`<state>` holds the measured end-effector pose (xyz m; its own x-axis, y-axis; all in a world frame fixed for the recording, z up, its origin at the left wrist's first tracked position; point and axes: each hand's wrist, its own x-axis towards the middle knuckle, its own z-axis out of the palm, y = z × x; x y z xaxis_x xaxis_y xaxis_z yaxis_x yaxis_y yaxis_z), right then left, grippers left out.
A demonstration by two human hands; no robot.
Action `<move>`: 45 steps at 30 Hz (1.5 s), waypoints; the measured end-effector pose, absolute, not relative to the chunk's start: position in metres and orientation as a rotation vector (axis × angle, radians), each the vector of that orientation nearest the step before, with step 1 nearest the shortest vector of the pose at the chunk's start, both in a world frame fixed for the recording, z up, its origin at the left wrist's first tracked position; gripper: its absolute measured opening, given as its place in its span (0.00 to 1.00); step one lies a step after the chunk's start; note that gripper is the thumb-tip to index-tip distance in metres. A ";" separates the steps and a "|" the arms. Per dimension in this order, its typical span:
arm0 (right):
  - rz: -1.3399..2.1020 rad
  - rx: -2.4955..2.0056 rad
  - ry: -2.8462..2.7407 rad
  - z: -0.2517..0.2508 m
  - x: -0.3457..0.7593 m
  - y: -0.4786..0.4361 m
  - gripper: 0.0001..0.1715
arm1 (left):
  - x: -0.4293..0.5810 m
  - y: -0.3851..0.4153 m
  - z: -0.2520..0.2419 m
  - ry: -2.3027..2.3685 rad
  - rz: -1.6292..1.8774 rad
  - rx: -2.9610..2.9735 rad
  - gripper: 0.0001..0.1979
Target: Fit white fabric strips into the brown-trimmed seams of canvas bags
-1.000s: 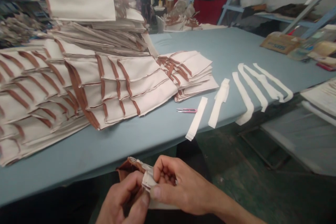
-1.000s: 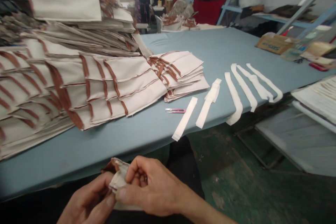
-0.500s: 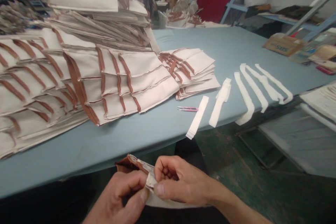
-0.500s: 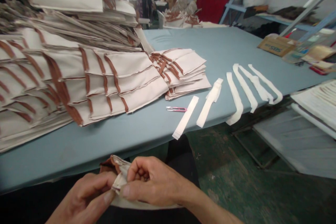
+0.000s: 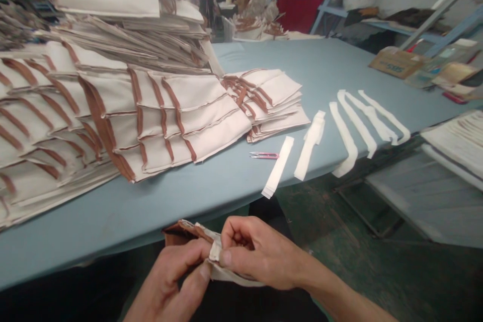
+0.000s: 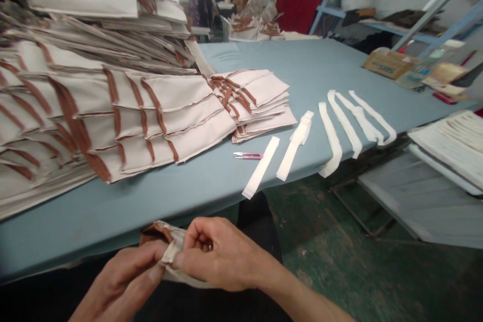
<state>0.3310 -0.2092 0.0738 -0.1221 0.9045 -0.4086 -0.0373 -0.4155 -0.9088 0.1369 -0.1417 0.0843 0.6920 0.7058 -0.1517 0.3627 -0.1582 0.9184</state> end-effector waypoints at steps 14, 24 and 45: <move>0.371 -1.518 -1.727 0.074 0.323 -0.217 0.07 | 0.135 -0.136 0.064 0.816 0.461 1.770 0.13; 0.577 -1.694 -1.503 0.071 0.310 -0.217 0.05 | 0.138 -0.140 0.072 0.745 0.421 1.932 0.16; 1.118 -1.687 -1.287 0.070 0.308 -0.215 0.08 | 0.143 -0.157 0.060 0.920 0.504 1.670 0.15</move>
<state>0.3080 -0.2155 0.0702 0.1232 0.9707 -0.2061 0.3400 -0.2364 -0.9102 0.1434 -0.1566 0.0601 0.6064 0.7848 -0.1282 0.3143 -0.0884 0.9452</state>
